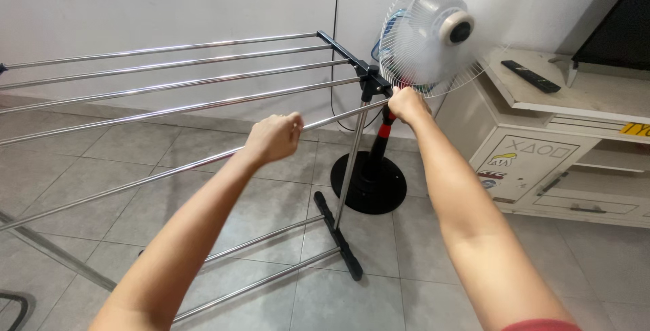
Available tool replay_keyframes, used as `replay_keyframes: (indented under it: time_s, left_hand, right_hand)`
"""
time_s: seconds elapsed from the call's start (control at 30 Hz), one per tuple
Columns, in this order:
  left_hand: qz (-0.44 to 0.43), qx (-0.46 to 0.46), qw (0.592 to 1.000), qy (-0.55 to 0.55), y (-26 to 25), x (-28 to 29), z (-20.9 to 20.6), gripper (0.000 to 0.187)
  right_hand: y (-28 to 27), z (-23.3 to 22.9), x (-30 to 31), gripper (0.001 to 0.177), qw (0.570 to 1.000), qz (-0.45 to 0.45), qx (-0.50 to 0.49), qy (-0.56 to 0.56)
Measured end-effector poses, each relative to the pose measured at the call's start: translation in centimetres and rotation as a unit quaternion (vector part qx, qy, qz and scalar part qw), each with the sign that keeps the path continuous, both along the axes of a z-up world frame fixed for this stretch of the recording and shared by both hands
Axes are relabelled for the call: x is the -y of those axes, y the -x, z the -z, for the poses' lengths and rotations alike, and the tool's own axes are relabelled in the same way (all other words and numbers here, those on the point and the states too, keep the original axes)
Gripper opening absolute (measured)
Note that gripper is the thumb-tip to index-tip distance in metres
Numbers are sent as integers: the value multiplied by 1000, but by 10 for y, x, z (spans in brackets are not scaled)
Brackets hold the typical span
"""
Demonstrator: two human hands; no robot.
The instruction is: The person folds an ironing board and lays it on the floor, then takes apart a metal clothes drying rack, pulling the horizontal rods out of the frame and stacking the rods on the floor while working around the standing fan.
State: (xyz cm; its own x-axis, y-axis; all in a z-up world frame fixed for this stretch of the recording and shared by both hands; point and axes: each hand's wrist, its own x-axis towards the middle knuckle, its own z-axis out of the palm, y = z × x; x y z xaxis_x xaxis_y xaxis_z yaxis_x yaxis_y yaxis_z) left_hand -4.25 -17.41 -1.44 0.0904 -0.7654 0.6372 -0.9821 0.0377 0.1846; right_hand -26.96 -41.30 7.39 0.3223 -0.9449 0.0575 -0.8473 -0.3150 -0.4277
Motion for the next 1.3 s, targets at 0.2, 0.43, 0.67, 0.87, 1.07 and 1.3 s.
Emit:
replay_keyframes:
  time_s: [0.2, 0.43, 0.67, 0.87, 1.07, 1.3]
  left_hand:
    - [-39, 93, 995, 0, 28, -19, -2, 25]
    - [-94, -79, 986, -114, -32, -60, 5, 20]
    - [-161, -229, 957, -72, -72, -122, 47, 18]
    - [-119, -253, 960, -13, -76, -140, 69, 17]
    - [-143, -294, 943, -65, -59, -177, 90, 19]
    - [-169, -214, 962, -28, -60, -262, 120, 17]
  right_hand:
    - [-6, 7, 8, 56, 997, 10, -1, 73]
    - [4, 9, 16, 59, 996, -10, -5, 86]
    - [-16, 25, -5, 34, 893, -95, -42, 438]
    - [-80, 53, -102, 55, 706, -390, 40, 590]
    - [-153, 108, -209, 44, 604, -562, 58, 562]
    - [-208, 166, -269, 9, 661, -683, 94, 298]
